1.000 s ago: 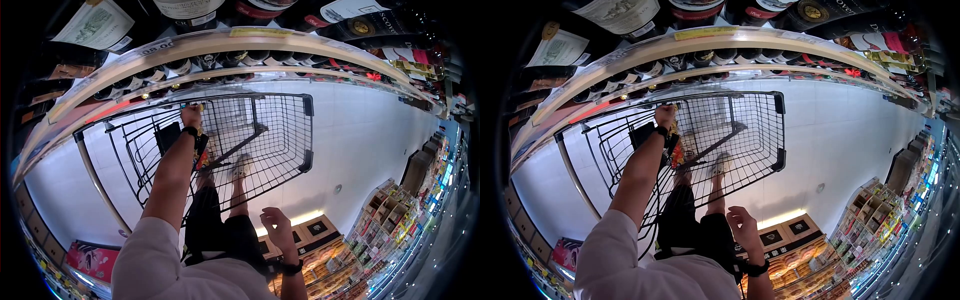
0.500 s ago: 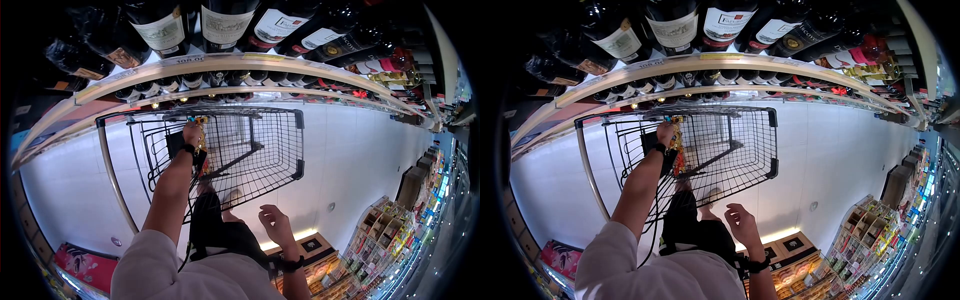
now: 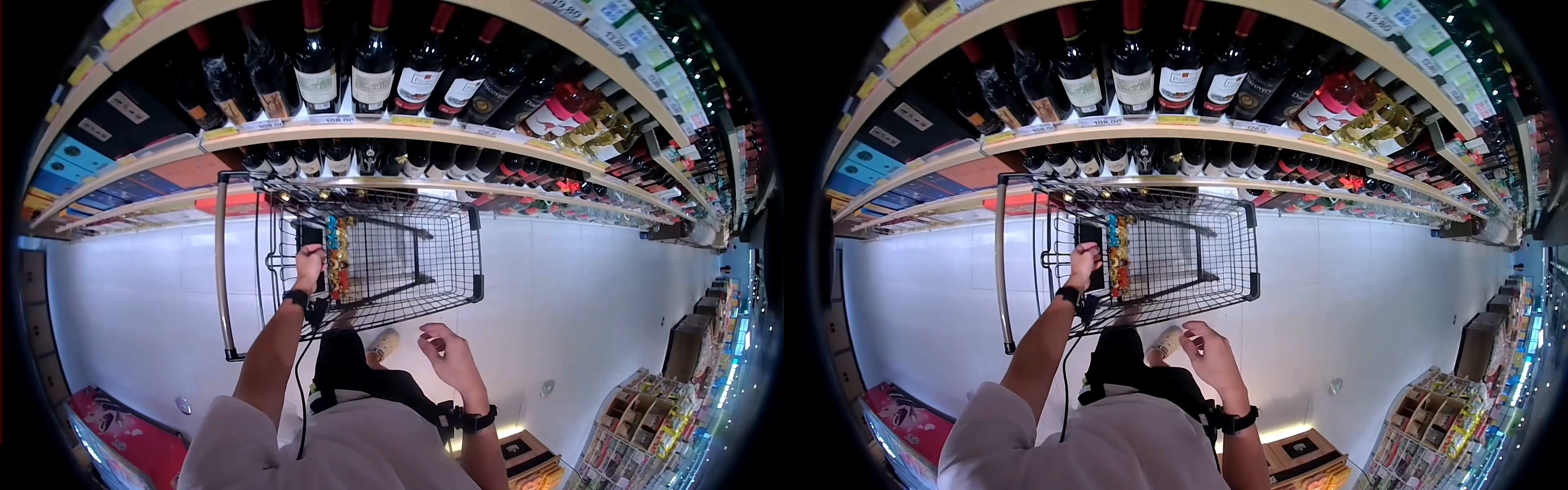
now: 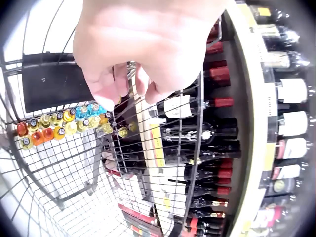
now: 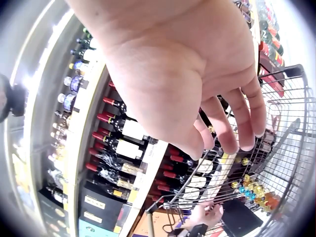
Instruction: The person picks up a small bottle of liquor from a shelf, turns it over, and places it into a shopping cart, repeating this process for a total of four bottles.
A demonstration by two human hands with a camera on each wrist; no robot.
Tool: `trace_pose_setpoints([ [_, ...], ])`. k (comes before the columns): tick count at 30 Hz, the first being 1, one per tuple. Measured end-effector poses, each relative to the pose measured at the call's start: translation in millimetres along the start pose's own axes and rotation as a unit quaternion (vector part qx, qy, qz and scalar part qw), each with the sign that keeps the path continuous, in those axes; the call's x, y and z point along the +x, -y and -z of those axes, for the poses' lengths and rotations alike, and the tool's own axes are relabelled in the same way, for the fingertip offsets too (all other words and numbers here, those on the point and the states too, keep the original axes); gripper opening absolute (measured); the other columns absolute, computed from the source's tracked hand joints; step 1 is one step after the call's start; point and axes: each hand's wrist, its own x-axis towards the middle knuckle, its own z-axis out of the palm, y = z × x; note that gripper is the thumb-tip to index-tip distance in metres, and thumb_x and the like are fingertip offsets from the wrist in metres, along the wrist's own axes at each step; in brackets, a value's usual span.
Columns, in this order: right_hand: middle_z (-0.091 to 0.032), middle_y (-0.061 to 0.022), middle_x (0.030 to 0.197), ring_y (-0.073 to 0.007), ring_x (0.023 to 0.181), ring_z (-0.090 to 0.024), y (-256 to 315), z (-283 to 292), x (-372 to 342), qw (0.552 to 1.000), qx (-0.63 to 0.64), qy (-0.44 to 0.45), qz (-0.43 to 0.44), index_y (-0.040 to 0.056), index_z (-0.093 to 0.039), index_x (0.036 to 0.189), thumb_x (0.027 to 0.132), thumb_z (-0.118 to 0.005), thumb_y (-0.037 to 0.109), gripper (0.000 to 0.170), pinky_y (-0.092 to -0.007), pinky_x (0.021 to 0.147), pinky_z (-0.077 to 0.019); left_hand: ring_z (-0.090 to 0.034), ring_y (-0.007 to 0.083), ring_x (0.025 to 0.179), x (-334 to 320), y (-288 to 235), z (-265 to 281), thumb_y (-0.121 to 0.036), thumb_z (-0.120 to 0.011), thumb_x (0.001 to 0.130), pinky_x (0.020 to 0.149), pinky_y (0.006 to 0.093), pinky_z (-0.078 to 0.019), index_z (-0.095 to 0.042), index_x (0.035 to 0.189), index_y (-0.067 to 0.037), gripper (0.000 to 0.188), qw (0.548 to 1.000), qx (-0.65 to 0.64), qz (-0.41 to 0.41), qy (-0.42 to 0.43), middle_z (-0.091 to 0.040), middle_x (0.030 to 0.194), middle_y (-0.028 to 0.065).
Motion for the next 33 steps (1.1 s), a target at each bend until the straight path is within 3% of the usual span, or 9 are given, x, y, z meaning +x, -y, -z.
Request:
trace_pose_setpoints([
  [4,-0.070,-0.0136,0.094,-0.0232,0.079,-0.069,2,19,-27,1.000,0.015,-0.012,0.023,0.0017,-0.061,0.113,0.090,-0.066,0.013,0.026,-0.0328,0.071,-0.0550,-0.060,0.0149,0.083,-68,-34,9,-0.009,-0.059,0.089,0.068,0.0303,-0.0522,-0.059,0.109,-0.008,0.021,0.998,-0.045,-0.023,0.024,-0.062,0.098,0.0024],
  [7,-0.070,-0.0132,0.095,-0.0226,0.079,-0.069,1,29,-49,0.999,0.008,-0.023,0.043,0.0013,-0.062,0.114,0.091,-0.065,0.017,0.028,-0.0326,0.072,-0.0548,-0.060,0.0114,0.078,-109,-56,14,-0.007,-0.061,0.088,0.064,0.0264,-0.0504,-0.059,0.107,-0.008,0.020,0.998,-0.050,-0.046,0.019,-0.063,0.093,0.0014],
  [11,-0.069,-0.0087,0.093,-0.0135,0.075,-0.063,0,41,-76,0.996,0.009,-0.046,0.074,0.0011,-0.062,0.113,0.091,-0.065,0.014,0.026,-0.0272,0.069,-0.0519,-0.058,0.0078,0.071,-145,-70,21,-0.005,-0.058,0.087,0.060,0.0230,-0.0476,-0.060,0.103,-0.008,0.016,0.987,-0.114,-0.111,0.031,-0.062,0.085,-0.0010],
  [14,-0.070,-0.0114,0.095,-0.0202,0.077,-0.067,-16,45,-88,0.991,0.031,-0.058,0.115,0.0016,-0.063,0.113,0.091,-0.066,0.016,0.027,-0.0316,0.071,-0.0541,-0.059,0.0084,0.072,-161,-81,23,-0.006,-0.059,0.087,0.059,0.0224,-0.0464,-0.061,0.098,-0.010,0.012,0.976,-0.134,-0.170,0.032,-0.062,0.083,-0.0011],
  [18,-0.070,-0.0121,0.095,-0.0199,0.080,-0.066,-31,43,-95,0.986,0.031,-0.057,0.154,0.0013,-0.063,0.113,0.090,-0.066,0.016,0.027,-0.0314,0.073,-0.0540,-0.060,0.0103,0.071,-188,-103,33,-0.005,-0.062,0.086,0.059,0.0251,-0.0481,-0.060,0.098,-0.008,0.012,0.971,-0.084,-0.222,0.028,-0.062,0.081,-0.0001],
  [21,-0.069,-0.0115,0.097,-0.0187,0.082,-0.066,-29,42,-102,0.990,0.029,-0.040,0.129,0.0010,-0.063,0.114,0.091,-0.067,0.020,0.030,-0.0307,0.075,-0.0538,-0.060,0.0109,0.071,-195,-121,57,-0.004,-0.061,0.086,0.059,0.0258,-0.0483,-0.060,0.100,-0.007,0.014,0.962,-0.028,-0.269,0.029,-0.065,0.084,0.0020],
  [27,-0.069,-0.0093,0.090,-0.0134,0.075,-0.065,-41,28,-91,0.978,0.087,-0.010,0.191,0.0023,-0.061,0.115,0.091,-0.067,0.015,0.028,-0.0272,0.068,-0.0528,-0.059,0.0098,0.071,-215,-209,96,-0.004,-0.061,0.088,0.060,0.0236,-0.0491,-0.058,0.101,-0.006,0.013,0.920,-0.049,-0.389,-0.006,-0.063,0.083,0.0016],
  [29,-0.069,-0.0090,0.091,-0.0133,0.075,-0.065,-29,28,-87,0.974,0.050,-0.035,0.217,0.0025,-0.061,0.115,0.091,-0.067,0.015,0.028,-0.0271,0.068,-0.0527,-0.059,0.0100,0.073,-218,-238,103,-0.007,-0.063,0.090,0.060,0.0242,-0.0486,-0.058,0.101,-0.006,0.012,0.905,-0.114,-0.409,0.000,-0.062,0.085,0.0017],
  [33,-0.069,-0.0095,0.095,-0.0139,0.075,-0.065,14,28,-86,0.973,0.060,-0.062,0.215,0.0023,-0.060,0.116,0.089,-0.069,0.016,0.032,-0.0264,0.070,-0.0521,-0.060,0.0095,0.078,-263,-287,100,-0.008,-0.061,0.092,0.066,0.0234,-0.0497,-0.057,0.102,-0.006,0.011,0.863,-0.099,-0.496,-0.006,-0.062,0.089,0.0009],
])
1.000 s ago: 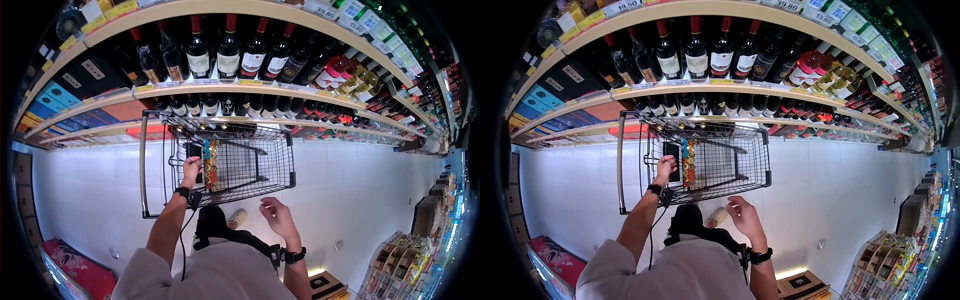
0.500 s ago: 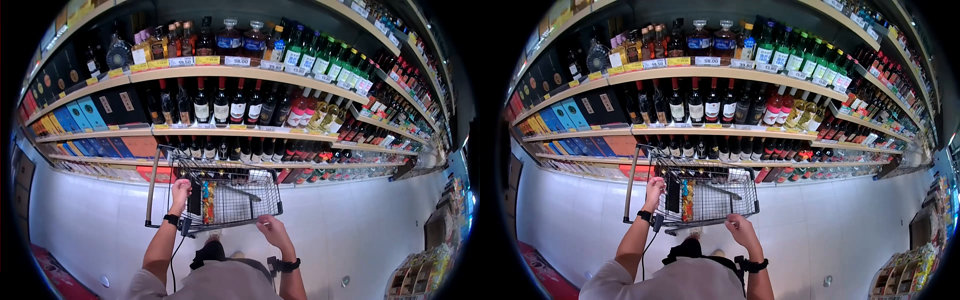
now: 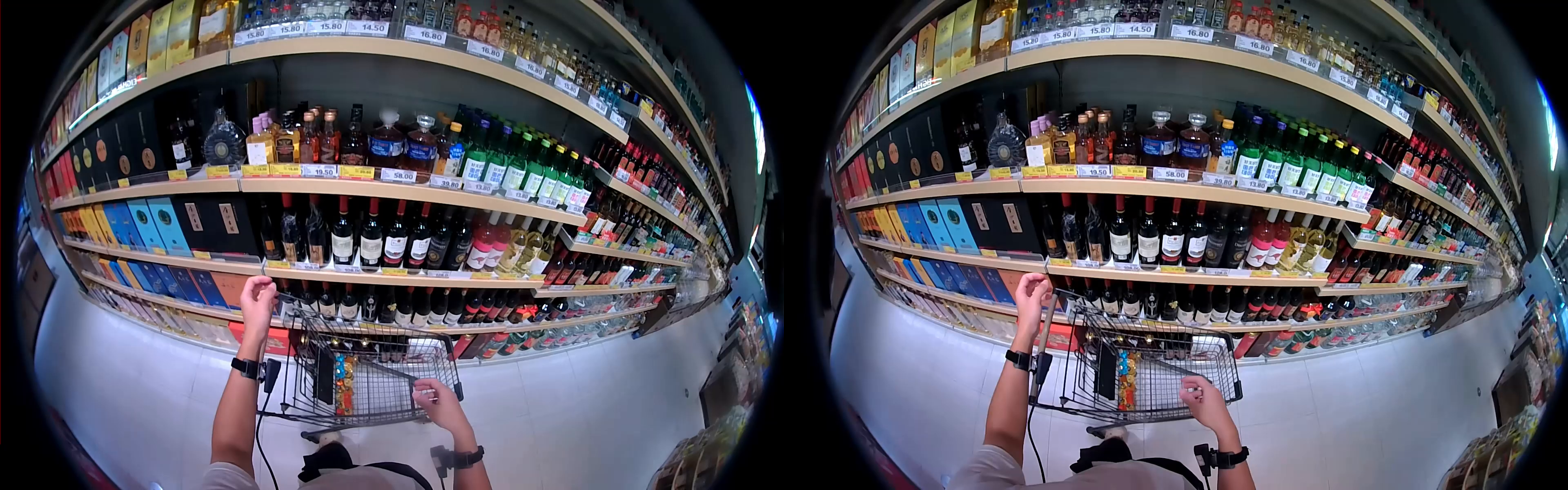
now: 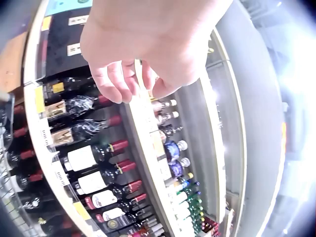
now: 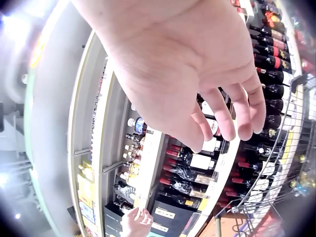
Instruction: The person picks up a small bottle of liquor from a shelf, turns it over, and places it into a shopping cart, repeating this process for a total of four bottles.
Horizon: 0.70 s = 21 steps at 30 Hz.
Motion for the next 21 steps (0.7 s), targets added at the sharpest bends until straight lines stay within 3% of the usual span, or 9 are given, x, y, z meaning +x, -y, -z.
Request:
trace_pose_setpoints([
  [4,-0.066,-0.0102,0.106,-0.0128,0.082,-0.064,35,-1,35,0.996,0.018,-0.082,0.034,0.0015,-0.059,0.116,0.087,-0.071,0.014,0.034,-0.0256,0.071,-0.0522,-0.058,0.0090,0.084,5,-44,4,-0.003,-0.061,0.091,0.074,0.0241,-0.0491,-0.055,0.106,-0.003,0.016,0.992,0.018,-0.120,0.043,-0.061,0.096,0.0025],
  [7,-0.062,-0.0062,0.106,-0.0125,0.088,-0.062,63,-14,56,0.981,0.066,-0.152,0.100,0.0017,-0.059,0.115,0.085,-0.071,0.011,0.033,-0.0254,0.073,-0.0523,-0.060,0.0113,0.090,1,-69,20,-0.006,-0.060,0.092,0.077,0.0248,-0.0496,-0.054,0.109,-0.003,0.018,0.994,-0.011,-0.107,0.037,-0.059,0.097,0.0032],
  [11,-0.060,-0.0044,0.106,-0.0116,0.089,-0.059,87,-29,80,0.976,0.071,-0.179,0.105,0.0027,-0.060,0.114,0.084,-0.071,0.008,0.033,-0.0257,0.073,-0.0516,-0.059,0.0098,0.088,16,-66,41,-0.004,-0.060,0.092,0.079,0.0227,-0.0490,-0.052,0.110,-0.002,0.019,0.995,-0.048,-0.079,0.047,-0.059,0.098,0.0038],
  [21,-0.061,-0.0053,0.103,-0.0123,0.086,-0.061,113,-71,131,0.967,0.029,-0.230,0.109,0.0019,-0.059,0.114,0.083,-0.071,0.007,0.033,-0.0255,0.073,-0.0521,-0.054,0.0081,0.087,93,-64,54,-0.002,-0.060,0.091,0.078,0.0212,-0.0449,-0.054,0.106,-0.002,0.016,0.986,-0.102,-0.105,0.077,-0.057,0.097,0.0034],
])
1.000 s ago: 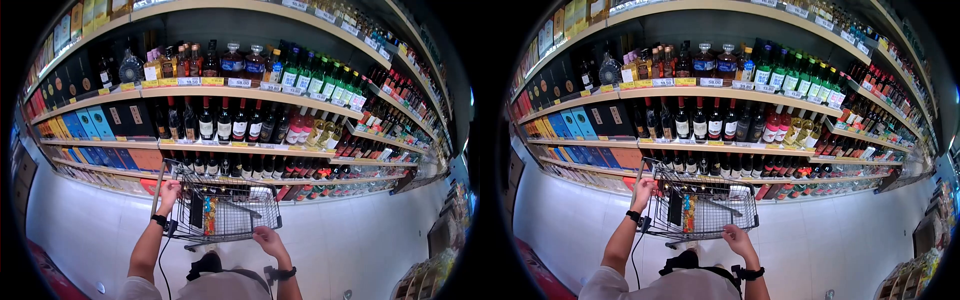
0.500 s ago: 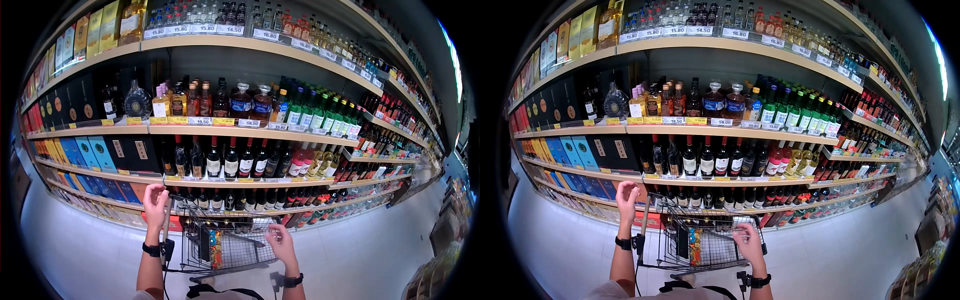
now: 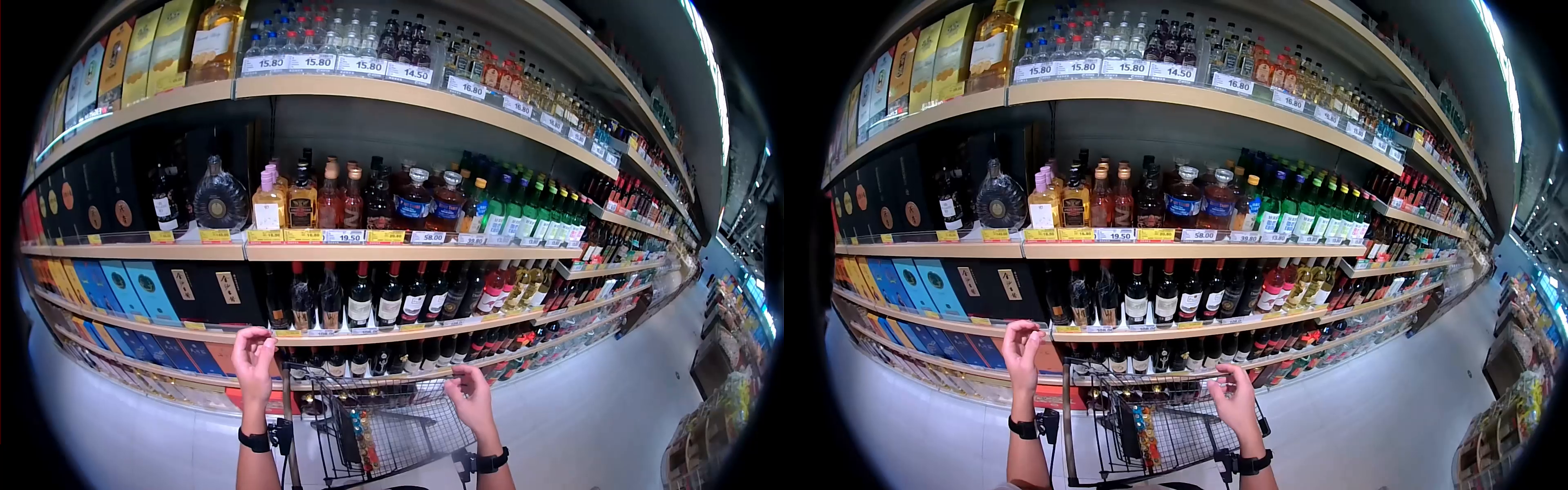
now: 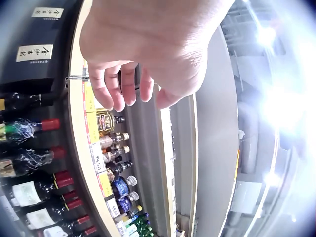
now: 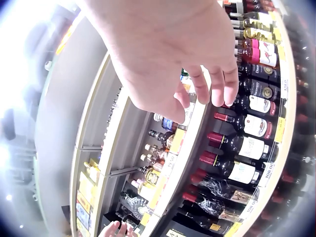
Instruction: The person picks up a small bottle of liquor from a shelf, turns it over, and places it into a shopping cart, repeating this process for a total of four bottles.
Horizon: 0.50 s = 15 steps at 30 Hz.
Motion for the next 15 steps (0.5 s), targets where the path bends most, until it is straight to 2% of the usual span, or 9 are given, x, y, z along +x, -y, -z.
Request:
trace_pose_setpoints([
  [2,-0.061,-0.0054,0.104,-0.0126,0.086,-0.061,0,-5,7,1.000,0.000,0.005,-0.011,0.0018,-0.059,0.114,0.083,-0.071,0.007,0.033,-0.0256,0.073,-0.0522,-0.054,0.0075,0.087,5,3,4,-0.002,-0.060,0.091,0.077,0.0208,-0.0445,-0.054,0.106,-0.002,0.016,1.000,0.002,0.013,-0.004,-0.057,0.097,0.0031],
  [7,-0.060,-0.0058,0.105,-0.0125,0.086,-0.061,-6,-13,30,1.000,-0.009,0.026,-0.009,0.0022,-0.059,0.114,0.083,-0.072,0.008,0.034,-0.0256,0.072,-0.0525,-0.051,0.0046,0.082,27,-1,-2,-0.002,-0.061,0.091,0.071,0.0182,-0.0421,-0.054,0.105,-0.002,0.015,0.999,0.046,-0.015,0.003,-0.057,0.097,0.0017],
  [10,-0.059,-0.0055,0.104,-0.0121,0.085,-0.060,3,-12,45,0.999,-0.012,0.043,0.002,0.0022,-0.059,0.113,0.083,-0.071,0.008,0.033,-0.0253,0.072,-0.0524,-0.051,0.0047,0.083,46,-9,-22,-0.003,-0.061,0.091,0.072,0.0190,-0.0423,-0.054,0.105,-0.003,0.016,0.998,0.046,-0.040,0.009,-0.057,0.097,0.0016],
  [12,-0.059,-0.0051,0.104,-0.0115,0.084,-0.059,7,-8,55,0.999,-0.001,0.052,0.009,0.0023,-0.059,0.112,0.083,-0.071,0.007,0.032,-0.0246,0.072,-0.0516,-0.053,0.0073,0.086,61,-17,-41,-0.006,-0.061,0.091,0.078,0.0226,-0.0439,-0.054,0.106,-0.002,0.017,0.993,0.082,-0.080,0.018,-0.058,0.100,0.0020],
  [15,-0.058,-0.0048,0.105,-0.0107,0.082,-0.059,1,1,77,0.997,0.024,0.057,0.039,0.0011,-0.058,0.113,0.084,-0.071,0.005,0.032,-0.0236,0.072,-0.0505,-0.055,0.0095,0.089,95,-44,-72,-0.009,-0.058,0.094,0.081,0.0240,-0.0447,-0.055,0.106,-0.002,0.015,0.986,0.085,-0.118,0.080,-0.059,0.101,0.0033],
])
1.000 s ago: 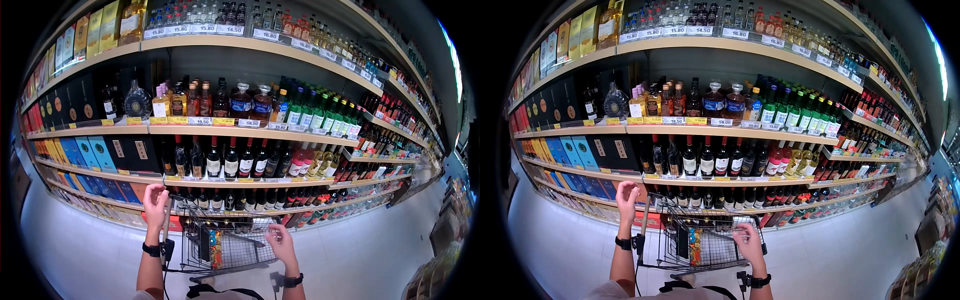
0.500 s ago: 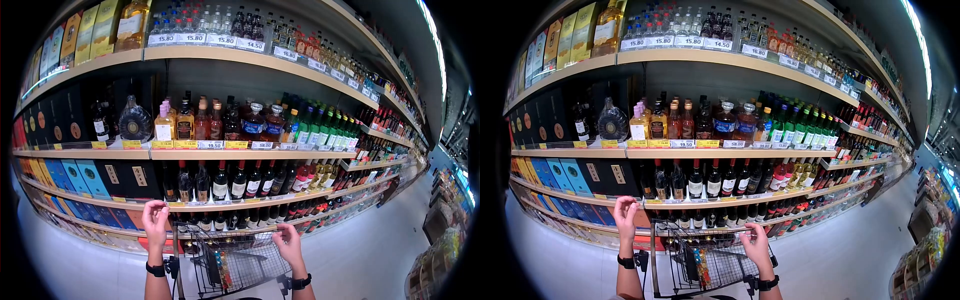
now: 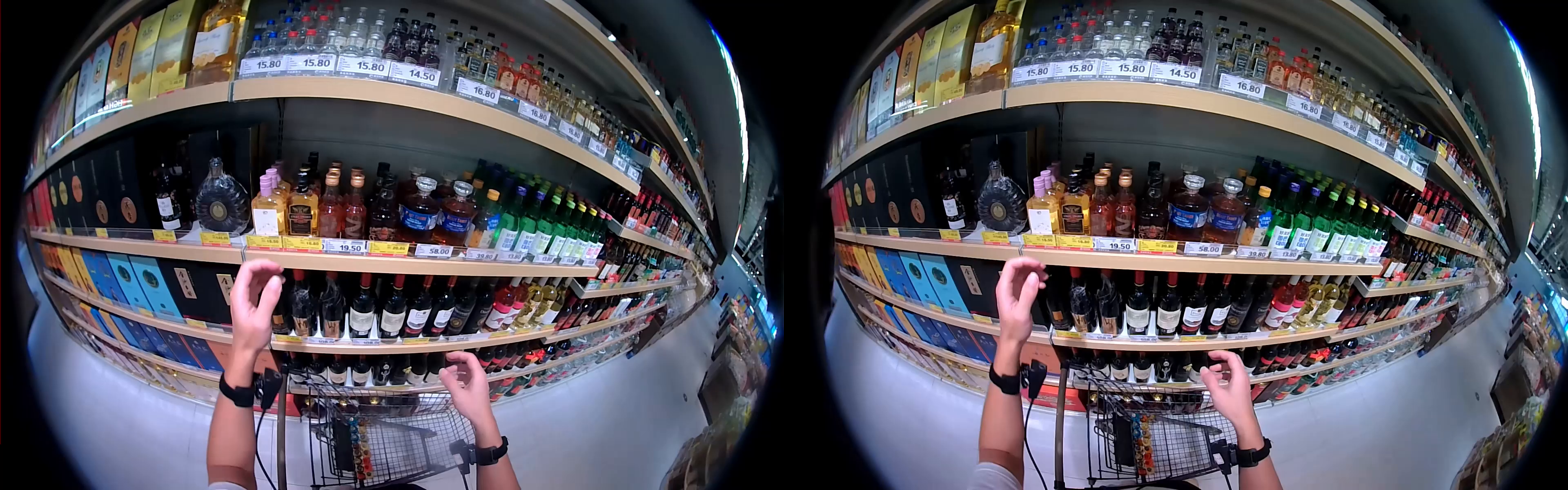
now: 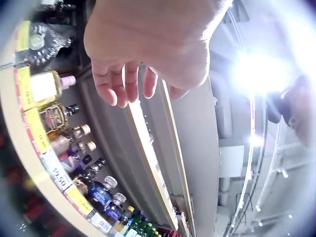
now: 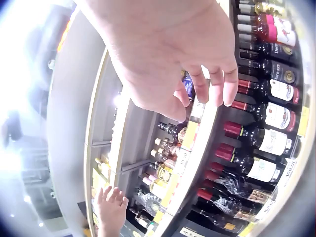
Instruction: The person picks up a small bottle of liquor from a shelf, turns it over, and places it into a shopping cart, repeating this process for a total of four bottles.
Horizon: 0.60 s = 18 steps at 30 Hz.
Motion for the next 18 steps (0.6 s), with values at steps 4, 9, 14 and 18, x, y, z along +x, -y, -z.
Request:
trace_pose_setpoints([
  [4,-0.060,-0.0042,0.100,-0.0088,0.084,-0.059,5,9,16,0.998,0.069,0.010,-0.002,-0.0013,-0.056,0.114,0.087,-0.068,0.003,0.031,-0.0228,0.073,-0.0501,-0.056,0.0097,0.086,64,-22,-39,-0.014,-0.059,0.094,0.079,0.0246,-0.0458,-0.057,0.106,-0.002,0.017,0.994,0.044,-0.094,0.020,-0.060,0.095,0.0024],
  [9,-0.059,-0.0070,0.107,-0.0100,0.084,-0.060,2,27,24,0.997,0.064,0.020,0.024,-0.0025,-0.057,0.115,0.086,-0.070,0.006,0.033,-0.0231,0.072,-0.0502,-0.058,0.0089,0.080,151,-50,-82,-0.019,-0.062,0.093,0.073,0.0251,-0.0474,-0.059,0.104,-0.002,0.020,0.974,0.147,-0.154,0.077,-0.062,0.088,0.0031],
  [14,-0.058,-0.0072,0.108,-0.0101,0.084,-0.060,4,51,33,0.995,0.097,0.015,0.007,-0.0015,-0.056,0.115,0.086,-0.070,0.005,0.033,-0.0237,0.073,-0.0507,-0.056,0.0109,0.079,230,-58,-127,-0.028,-0.059,0.095,0.072,0.0262,-0.0465,-0.059,0.106,-0.002,0.028,0.965,0.176,-0.180,0.071,-0.061,0.089,0.0025],
  [18,-0.058,-0.0073,0.107,-0.0104,0.083,-0.060,9,64,41,0.994,0.103,0.006,0.042,-0.0016,-0.056,0.115,0.086,-0.070,0.005,0.033,-0.0234,0.073,-0.0508,-0.059,0.0141,0.089,311,-60,-153,-0.035,-0.058,0.095,0.078,0.0295,-0.0483,-0.063,0.110,-0.002,0.036,0.931,0.273,-0.241,0.023,-0.064,0.098,0.0076],
])
